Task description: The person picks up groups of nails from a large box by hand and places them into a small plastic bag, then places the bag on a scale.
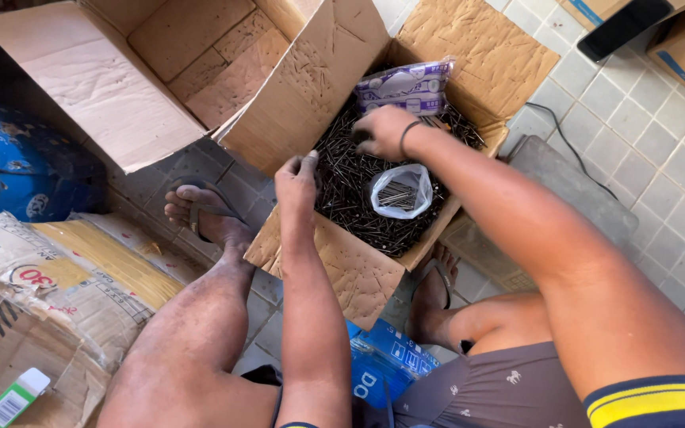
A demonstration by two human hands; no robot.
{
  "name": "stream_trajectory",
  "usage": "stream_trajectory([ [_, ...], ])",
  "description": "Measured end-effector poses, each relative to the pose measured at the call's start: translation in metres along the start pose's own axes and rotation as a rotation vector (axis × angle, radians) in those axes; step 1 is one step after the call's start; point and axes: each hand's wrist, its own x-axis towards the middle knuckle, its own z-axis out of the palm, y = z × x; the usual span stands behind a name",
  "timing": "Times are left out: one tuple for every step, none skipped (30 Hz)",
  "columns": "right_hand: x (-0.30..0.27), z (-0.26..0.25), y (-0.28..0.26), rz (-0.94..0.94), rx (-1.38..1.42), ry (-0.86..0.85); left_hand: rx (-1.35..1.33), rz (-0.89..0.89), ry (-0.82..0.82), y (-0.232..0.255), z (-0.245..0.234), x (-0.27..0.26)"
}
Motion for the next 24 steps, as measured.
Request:
stream_trajectory([
  [0.006,0.003,-0.01,-0.001,0.002,0.002,0.002,0.002,0.0,0.003,-0.001,0.006],
  [0.011,0.008,-0.021,-0.084,-0.118,-0.027,0.007,0.0,0.055,0.003,-0.004,0.01],
  [0.016,0.014,-0.032,-0.167,-0.237,-0.055,0.013,-0.002,0.11,0.004,-0.007,0.014],
  [0.017,0.022,-0.04,-0.174,-0.237,-0.059,0.012,-0.004,0.118,0.004,-0.008,0.015],
  [0.017,0.031,-0.047,-0.173,-0.363,-0.063,-0.014,-0.001,0.117,0.005,-0.009,0.016],
  [0.017,0.04,-0.055,-0.172,-0.488,-0.066,-0.038,0.002,0.115,0.004,-0.01,0.017],
  [0.023,0.047,-0.061,-0.178,-0.486,-0.071,-0.038,-0.002,0.122,0.005,-0.009,0.016],
  [0.027,0.053,-0.065,-0.135,-0.491,-0.049,-0.065,-0.017,0.115,0.005,-0.006,0.015],
  [0.03,0.06,-0.07,-0.093,-0.496,-0.027,-0.092,-0.033,0.109,0.005,-0.002,0.013],
  [0.035,0.063,-0.069,-0.092,-0.499,-0.026,-0.095,-0.032,0.108,0.006,-0.001,0.012],
  [0.04,0.067,-0.069,-0.043,-0.446,0.024,-0.093,-0.038,0.097,0.007,0.0,0.011],
  [0.044,0.071,-0.071,0.004,-0.391,0.073,-0.09,-0.046,0.088,0.008,0.0,0.009],
  [0.045,0.076,-0.071,0.003,-0.391,0.072,-0.091,-0.046,0.089,0.008,-0.002,0.01],
  [0.046,0.08,-0.07,0.035,-0.347,0.106,-0.12,-0.057,0.098,0.009,-0.002,0.011],
  [0.047,0.083,-0.069,0.067,-0.302,0.141,-0.148,-0.068,0.107,0.009,-0.003,0.013],
  [0.043,0.087,-0.07,0.069,-0.304,0.141,-0.15,-0.068,0.105,0.009,-0.004,0.012],
  [0.039,0.091,-0.072,0.085,-0.303,0.154,-0.166,-0.073,0.113,0.008,-0.005,0.012],
  [0.035,0.095,-0.073,0.096,-0.304,0.168,-0.184,-0.075,0.123,0.008,-0.006,0.012],
  [0.037,0.095,-0.075,0.094,-0.307,0.171,-0.187,-0.072,0.124,0.009,-0.005,0.011],
  [0.037,0.096,-0.076,0.106,-0.29,0.166,-0.201,-0.085,0.121,0.01,-0.003,0.01],
  [0.038,0.098,-0.077,0.118,-0.274,0.161,-0.215,-0.099,0.118,0.011,-0.002,0.009],
  [0.04,0.094,-0.076,0.12,-0.276,0.161,-0.217,-0.099,0.117,0.011,-0.001,0.009],
  [0.042,0.091,-0.074,0.121,-0.227,0.116,-0.218,-0.099,0.111,0.012,-0.001,0.01],
  [0.043,0.089,-0.074,0.119,-0.179,0.066,-0.22,-0.102,0.11,0.011,-0.002,0.008],
])
